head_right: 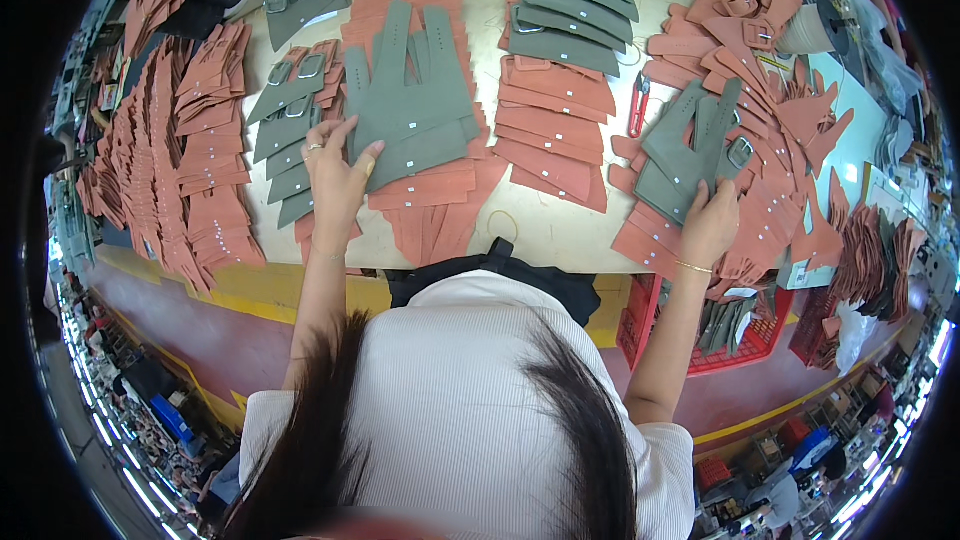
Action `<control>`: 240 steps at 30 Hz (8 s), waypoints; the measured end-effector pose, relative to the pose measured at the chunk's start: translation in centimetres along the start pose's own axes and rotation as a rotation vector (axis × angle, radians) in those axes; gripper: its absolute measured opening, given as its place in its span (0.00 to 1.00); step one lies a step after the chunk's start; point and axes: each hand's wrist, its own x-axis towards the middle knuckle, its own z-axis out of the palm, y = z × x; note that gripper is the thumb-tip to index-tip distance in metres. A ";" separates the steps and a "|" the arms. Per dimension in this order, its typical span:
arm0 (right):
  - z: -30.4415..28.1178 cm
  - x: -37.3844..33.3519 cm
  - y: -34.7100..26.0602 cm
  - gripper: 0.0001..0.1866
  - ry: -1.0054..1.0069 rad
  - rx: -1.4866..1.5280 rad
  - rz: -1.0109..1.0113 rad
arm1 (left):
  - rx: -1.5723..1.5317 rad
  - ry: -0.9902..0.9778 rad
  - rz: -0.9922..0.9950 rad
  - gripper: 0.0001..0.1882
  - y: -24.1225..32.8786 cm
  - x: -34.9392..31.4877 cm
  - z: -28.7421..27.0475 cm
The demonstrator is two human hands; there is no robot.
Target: The person repeatedly picks up green fabric belt pieces with metal buckles and places them onto stacks of pink fabric pieces on a table. The person aligns and stacks the pieces in neat piles throughout the clip.
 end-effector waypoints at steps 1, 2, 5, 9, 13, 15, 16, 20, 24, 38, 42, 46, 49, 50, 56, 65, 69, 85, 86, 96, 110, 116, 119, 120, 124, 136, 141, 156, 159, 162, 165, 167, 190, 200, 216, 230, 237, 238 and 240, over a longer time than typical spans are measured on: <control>-0.3 0.0 -0.3 0.13 0.053 -0.023 -0.056 | 0.057 0.046 0.040 0.27 0.2 0.2 -0.1; -0.6 0.1 -0.6 0.12 0.060 -0.009 -0.066 | 0.105 0.088 0.087 0.25 0.4 0.4 0.0; -2.3 0.9 -1.3 0.11 0.045 0.055 -0.045 | -0.250 -0.103 -0.192 0.22 0.6 1.7 0.0; -7.0 3.7 -4.0 0.10 -0.122 0.300 0.034 | -0.747 -0.277 -0.444 0.21 0.5 2.8 -0.4; -11.1 6.5 -9.4 0.11 -0.123 0.687 -0.050 | -0.913 -0.373 -0.530 0.22 -0.3 2.1 -1.6; -11.8 7.3 -12.4 0.11 -0.148 1.007 -0.183 | -0.958 -0.392 -0.581 0.22 -0.6 1.3 -1.9; -11.4 7.4 -14.1 0.11 -0.168 1.140 -0.220 | -0.985 -0.397 -0.616 0.22 -0.7 1.0 -2.0; -5.7 5.9 -22.8 0.16 -0.329 1.378 -0.209 | -1.082 -0.462 -0.711 0.24 -0.8 0.8 -2.0; -0.2 2.3 -29.4 0.14 -0.707 1.233 -0.097 | -1.154 -0.402 -0.780 0.29 -0.8 1.1 -1.8; -4.2 6.3 -9.9 0.14 -0.299 1.584 0.166 | -1.022 -0.470 -0.709 0.11 -0.9 1.6 -1.2; -3.6 3.5 -0.2 0.16 -0.331 1.333 0.628 | -1.040 -0.475 -0.724 0.10 -1.4 1.8 -1.0; -2.5 2.4 1.2 0.17 -0.130 0.177 0.180 | -1.040 -0.473 -0.737 0.10 -1.8 1.9 -0.8; -1.0 5.7 -2.9 0.16 0.099 0.268 -0.059 | -1.024 -0.474 -0.714 0.12 -2.0 1.9 -0.7; -0.2 7.4 -5.0 0.15 0.156 0.300 -0.176 | -1.027 -0.483 -0.693 0.12 -2.0 1.9 -0.8; 4.6 14.8 -16.1 0.09 0.269 0.121 -0.538 | -1.033 -0.464 -0.693 0.14 -1.5 1.5 -0.9; 3.9 19.5 -19.4 0.06 0.065 0.559 -0.635 | -1.114 -0.401 -0.702 0.15 -1.2 1.0 -1.0; -2.6 19.7 -22.1 0.07 -0.157 0.604 -0.534 | -1.187 -0.456 -0.738 0.18 -1.4 1.0 -1.2; -2.3 0.7 -30.4 0.07 -0.404 0.618 -1.221 | -1.190 -0.488 -0.686 0.25 -1.8 1.6 -0.5; -2.6 1.4 -31.5 0.07 -0.382 0.649 -1.203 | -1.137 -0.491 -0.665 0.23 -1.9 1.7 -0.4; -0.9 -1.9 -46.7 0.05 -0.330 0.669 -1.488 | -1.130 -0.322 -0.474 0.15 -2.2 0.9 -0.3; 1.1 -9.3 -50.7 0.18 -0.414 0.176 -1.861 | -1.005 0.163 -0.133 0.24 -3.9 -0.9 6.1; 1.2 -11.4 -50.5 0.06 -0.435 0.051 -1.935 | -0.961 0.093 -0.136 0.36 -4.5 -0.5 5.9; -0.1 -9.4 -50.6 0.05 -0.477 0.237 -1.831 | -0.708 0.035 -0.099 0.19 -4.5 -0.5 5.4; -0.8 -8.1 -50.7 0.05 -0.616 0.367 -1.765 | -0.839 0.047 -0.154 0.17 -4.4 -0.4 5.1; -4.7 -0.5 -49.5 0.10 -1.080 0.717 -1.372 | -1.236 -0.227 -0.465 0.17 -2.6 0.2 3.1; -4.6 1.4 -33.6 0.11 -0.214 0.500 -1.342 | -1.284 -0.565 -0.901 0.29 -3.6 2.6 -0.7; -0.3 -2.5 -30.7 0.07 -0.279 0.570 -1.255 | -0.958 -0.531 -0.573 0.31 -2.8 3.1 -0.2; -5.2 5.0 -23.8 0.03 -0.279 0.860 -0.522 | -1.002 -0.278 -0.038 0.21 -5.4 15.7 -13.2; -4.9 4.3 -22.3 0.03 -0.316 0.814 -0.467 | -1.006 -0.208 -0.247 0.21 -11.5 21.5 -9.1; -4.8 3.7 -21.0 0.04 -0.308 0.750 -0.480 | -0.755 -0.128 -0.259 0.21 -18.0 24.7 -3.1; -4.9 4.2 -19.3 0.06 -0.270 0.602 -0.419 | -0.640 -0.148 -0.245 0.26 -22.9 25.8 0.1; -5.5 4.9 -16.4 0.07 -0.170 0.535 -0.319 | -0.442 -0.119 -0.200 0.32 -24.8 26.6 0.6; -0.4 0.0 1.5 0.31 -0.196 0.028 0.076 | -0.615 -0.169 -0.075 0.23 -6.5 5.5 -1.9; -0.9 0.4 0.6 0.28 -0.164 0.053 0.101 | -0.451 -0.135 -0.207 0.25 -1.4 -0.2 -0.2; -2.4 0.4 -0.5 0.22 -0.156 0.111 0.131 | -0.052 -0.015 -0.011 0.21 2.5 -1.4 1.0; -2.7 2.2 1.6 0.14 -0.114 0.446 0.148 | -0.300 -0.246 -0.314 0.24 0.9 3.9 -0.2; -3.5 3.0 0.4 0.13 -0.065 0.452 0.105 | -0.055 -0.143 -0.216 0.26 0.6 3.4 0.6; -3.7 3.2 0.2 0.13 -0.053 0.458 0.083 | -0.005 -0.139 -0.210 0.27 0.4 3.4 0.7; -4.1 3.5 -0.1 0.13 -0.037 0.506 0.083 | 0.062 -0.149 -0.180 0.29 -0.1 3.6 0.6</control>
